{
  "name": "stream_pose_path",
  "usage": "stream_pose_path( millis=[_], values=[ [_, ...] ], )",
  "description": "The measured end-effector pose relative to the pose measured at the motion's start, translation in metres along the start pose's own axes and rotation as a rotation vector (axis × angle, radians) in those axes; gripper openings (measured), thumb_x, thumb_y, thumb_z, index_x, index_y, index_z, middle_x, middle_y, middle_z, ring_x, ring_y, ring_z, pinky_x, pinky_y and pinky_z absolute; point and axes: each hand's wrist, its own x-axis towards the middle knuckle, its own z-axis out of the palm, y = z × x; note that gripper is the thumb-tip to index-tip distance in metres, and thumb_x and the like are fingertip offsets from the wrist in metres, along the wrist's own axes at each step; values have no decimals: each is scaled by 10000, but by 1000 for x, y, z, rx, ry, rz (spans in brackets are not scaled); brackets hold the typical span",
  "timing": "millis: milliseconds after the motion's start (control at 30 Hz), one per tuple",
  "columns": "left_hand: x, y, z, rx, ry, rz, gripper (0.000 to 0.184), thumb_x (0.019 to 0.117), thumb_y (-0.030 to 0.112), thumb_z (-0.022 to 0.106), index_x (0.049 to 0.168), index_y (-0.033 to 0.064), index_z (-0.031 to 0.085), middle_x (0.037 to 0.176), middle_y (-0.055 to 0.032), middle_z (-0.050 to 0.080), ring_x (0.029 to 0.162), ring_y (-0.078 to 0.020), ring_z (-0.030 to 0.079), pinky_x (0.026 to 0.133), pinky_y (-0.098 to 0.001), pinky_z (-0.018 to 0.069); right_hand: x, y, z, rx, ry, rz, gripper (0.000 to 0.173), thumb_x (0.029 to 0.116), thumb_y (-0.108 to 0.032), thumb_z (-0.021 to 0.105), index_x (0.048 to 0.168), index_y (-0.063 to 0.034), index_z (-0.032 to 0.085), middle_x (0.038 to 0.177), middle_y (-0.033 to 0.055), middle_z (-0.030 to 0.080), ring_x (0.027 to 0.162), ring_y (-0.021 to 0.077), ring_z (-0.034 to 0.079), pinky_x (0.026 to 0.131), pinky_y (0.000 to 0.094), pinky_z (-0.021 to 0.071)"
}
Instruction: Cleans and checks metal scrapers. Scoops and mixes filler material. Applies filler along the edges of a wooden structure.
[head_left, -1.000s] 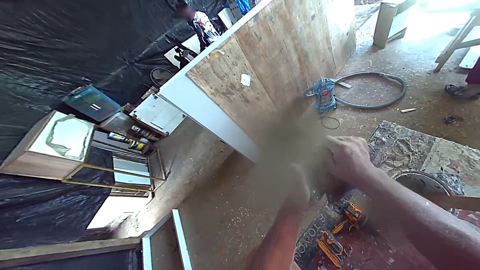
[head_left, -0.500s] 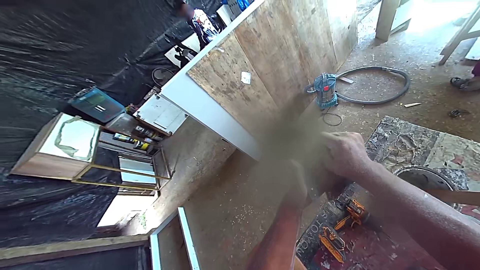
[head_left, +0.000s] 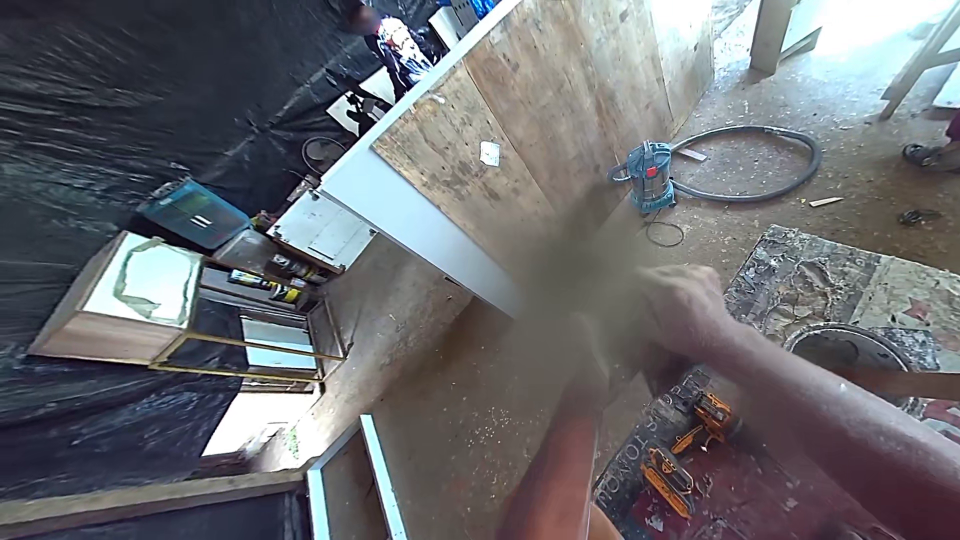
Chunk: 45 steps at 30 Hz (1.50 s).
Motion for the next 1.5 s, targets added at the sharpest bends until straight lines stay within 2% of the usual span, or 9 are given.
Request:
stream_pose_path(
  millis=[500, 600, 733, 900, 1033, 1133, 1267, 1367, 1500],
  values=[
    [-3, -4, 3, 98, 53, -6, 1041, 578, 943, 617, 1262, 157, 632, 1096, -30, 735, 1032, -141, 712, 902, -370, 597, -3, 10, 2, -82, 5, 71, 385, 1002, -327, 474, 731, -78, 586, 598, 103, 573, 564, 321, 630, 470, 491, 438],
    [-2, -5, 2, 43, 42, -22, 939, 575, 936, 629, 1151, 196, 689, 1012, 0, 749, 962, -105, 720, 846, -335, 600, -5, -7, 4, -20, 41, 2, 318, 950, -300, 520, 729, -97, 623, 606, 64, 590, 567, 264, 634, 472, 445, 452],
    [-4, -3, 2, 48, 23, -27, 967, 627, 925, 606, 1243, 180, 639, 1084, -15, 734, 1023, -126, 707, 898, -355, 589, -2, -6, 7, -7, 7, 67, 331, 956, -307, 511, 732, -82, 606, 603, 90, 585, 566, 305, 635, 483, 490, 447],
    [-10, -1, 1, -36, -17, -53, 738, 656, 864, 657, 1052, 246, 736, 953, 26, 770, 899, -77, 738, 808, -293, 612, -2, -34, 11, 125, 94, -32, 256, 913, -237, 545, 694, -109, 583, 564, 34, 527, 516, 213, 578, 452, 398, 404],
    [-5, -2, -5, -97, -79, -139, 922, 608, 921, 635, 1196, 213, 690, 1075, -22, 743, 1009, -145, 713, 880, -365, 592, 7, -10, 5, 34, 64, 58, 388, 1005, -331, 477, 715, -95, 577, 576, 70, 550, 533, 280, 603, 458, 470, 429],
    [-8, -4, -4, -62, -13, -154, 894, 578, 907, 666, 1128, 204, 699, 1000, -15, 756, 939, -132, 731, 824, -340, 609, 4, -23, 10, 35, 78, 57, 343, 974, -309, 530, 725, -85, 602, 591, 79, 570, 551, 288, 618, 474, 478, 445],
    [-7, -2, -9, -80, -45, -125, 789, 576, 843, 737, 1071, 228, 743, 976, 8, 771, 920, -101, 740, 823, -314, 614, 7, -22, 5, 362, 2, 38, 316, 976, -287, 541, 710, -121, 578, 563, -7, 517, 508, 147, 544, 458, 371, 426],
    [2, 0, -13, -287, 65, -107, 892, 548, 882, 725, 1094, 177, 734, 1008, -79, 748, 911, -194, 732, 781, -370, 616, 16, 13, -8, 530, 6, 221, 356, 1054, -323, 510, 785, -118, 620, 633, -33, 550, 547, 65, 536, 500, 296, 464],
    [6, 12, -20, -425, -55, -176, 1195, 510, 1009, 576, 1275, 97, 672, 1234, -219, 672, 1057, -340, 686, 822, -455, 591, 14, 43, -11, 436, -92, 462, 441, 1079, -375, 492, 736, -115, 589, 605, 36, 551, 522, 160, 542, 490, 383, 441]
  ],
)
